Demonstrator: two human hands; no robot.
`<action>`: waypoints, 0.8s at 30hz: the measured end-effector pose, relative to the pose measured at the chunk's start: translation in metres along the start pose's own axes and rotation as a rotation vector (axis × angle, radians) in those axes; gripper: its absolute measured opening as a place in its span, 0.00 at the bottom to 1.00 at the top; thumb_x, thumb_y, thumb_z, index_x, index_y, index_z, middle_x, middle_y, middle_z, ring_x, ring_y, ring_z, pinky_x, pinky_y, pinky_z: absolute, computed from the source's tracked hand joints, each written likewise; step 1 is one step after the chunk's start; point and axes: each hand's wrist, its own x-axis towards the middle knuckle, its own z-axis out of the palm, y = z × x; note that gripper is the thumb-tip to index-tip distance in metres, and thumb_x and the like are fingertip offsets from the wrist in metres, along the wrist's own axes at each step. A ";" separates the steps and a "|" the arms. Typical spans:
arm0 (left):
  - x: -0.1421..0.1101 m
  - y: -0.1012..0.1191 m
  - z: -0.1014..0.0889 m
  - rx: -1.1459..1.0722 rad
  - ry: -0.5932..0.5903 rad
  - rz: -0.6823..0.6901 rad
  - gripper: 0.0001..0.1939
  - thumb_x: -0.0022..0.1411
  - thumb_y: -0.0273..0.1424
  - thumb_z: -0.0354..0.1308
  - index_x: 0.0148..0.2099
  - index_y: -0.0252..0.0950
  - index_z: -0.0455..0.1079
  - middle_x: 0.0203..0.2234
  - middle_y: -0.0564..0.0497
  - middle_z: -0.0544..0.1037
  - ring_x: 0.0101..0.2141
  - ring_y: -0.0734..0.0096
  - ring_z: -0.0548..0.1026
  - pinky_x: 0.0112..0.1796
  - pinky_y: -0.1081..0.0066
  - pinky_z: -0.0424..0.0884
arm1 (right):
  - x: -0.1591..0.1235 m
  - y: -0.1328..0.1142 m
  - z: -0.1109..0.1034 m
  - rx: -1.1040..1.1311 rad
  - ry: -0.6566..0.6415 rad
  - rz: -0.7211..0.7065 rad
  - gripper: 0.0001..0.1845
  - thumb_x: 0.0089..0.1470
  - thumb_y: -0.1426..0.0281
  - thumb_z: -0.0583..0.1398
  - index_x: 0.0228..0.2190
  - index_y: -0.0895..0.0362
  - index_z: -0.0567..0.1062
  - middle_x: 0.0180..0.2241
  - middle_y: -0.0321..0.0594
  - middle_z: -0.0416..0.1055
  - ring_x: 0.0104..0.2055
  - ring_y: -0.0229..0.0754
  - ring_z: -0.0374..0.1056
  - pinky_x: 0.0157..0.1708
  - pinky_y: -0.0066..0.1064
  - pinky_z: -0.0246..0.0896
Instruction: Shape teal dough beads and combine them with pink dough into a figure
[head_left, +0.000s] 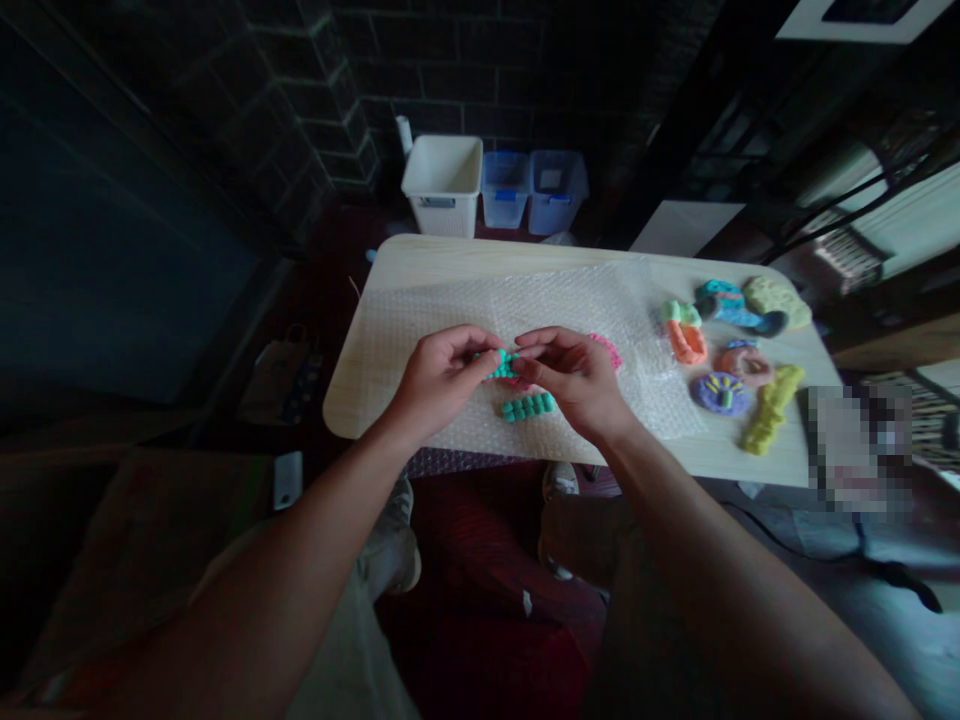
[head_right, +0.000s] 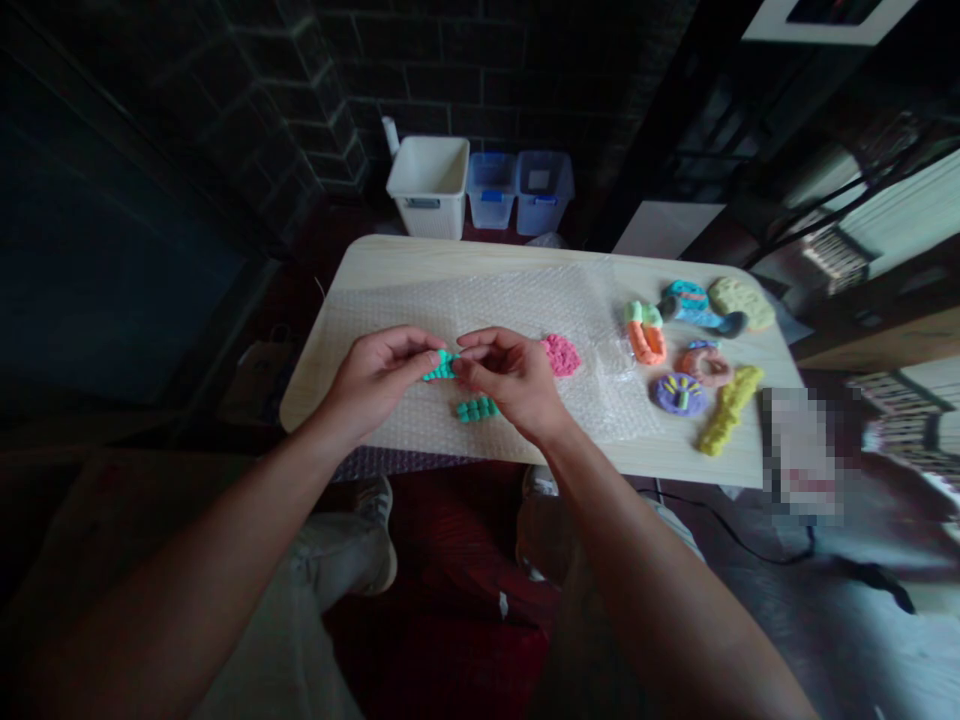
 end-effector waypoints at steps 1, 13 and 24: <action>-0.001 0.000 -0.002 0.027 -0.016 0.032 0.09 0.62 0.33 0.69 0.43 0.35 0.82 0.38 0.46 0.87 0.38 0.65 0.83 0.41 0.69 0.78 | 0.000 0.000 0.001 -0.016 -0.003 -0.011 0.20 0.47 0.64 0.79 0.40 0.57 0.82 0.32 0.37 0.83 0.27 0.36 0.75 0.30 0.30 0.74; -0.011 0.003 -0.015 0.136 -0.067 0.155 0.09 0.65 0.35 0.68 0.42 0.35 0.86 0.37 0.45 0.89 0.37 0.61 0.86 0.39 0.67 0.79 | -0.007 -0.011 0.015 -0.038 -0.063 0.015 0.19 0.46 0.63 0.79 0.37 0.58 0.82 0.32 0.39 0.82 0.28 0.36 0.76 0.30 0.29 0.75; -0.008 0.005 -0.010 0.158 -0.054 0.093 0.09 0.62 0.33 0.68 0.41 0.33 0.85 0.35 0.44 0.89 0.35 0.63 0.85 0.37 0.67 0.77 | -0.006 -0.009 0.012 -0.056 -0.069 0.025 0.17 0.48 0.64 0.78 0.37 0.58 0.83 0.32 0.38 0.82 0.28 0.36 0.75 0.30 0.29 0.75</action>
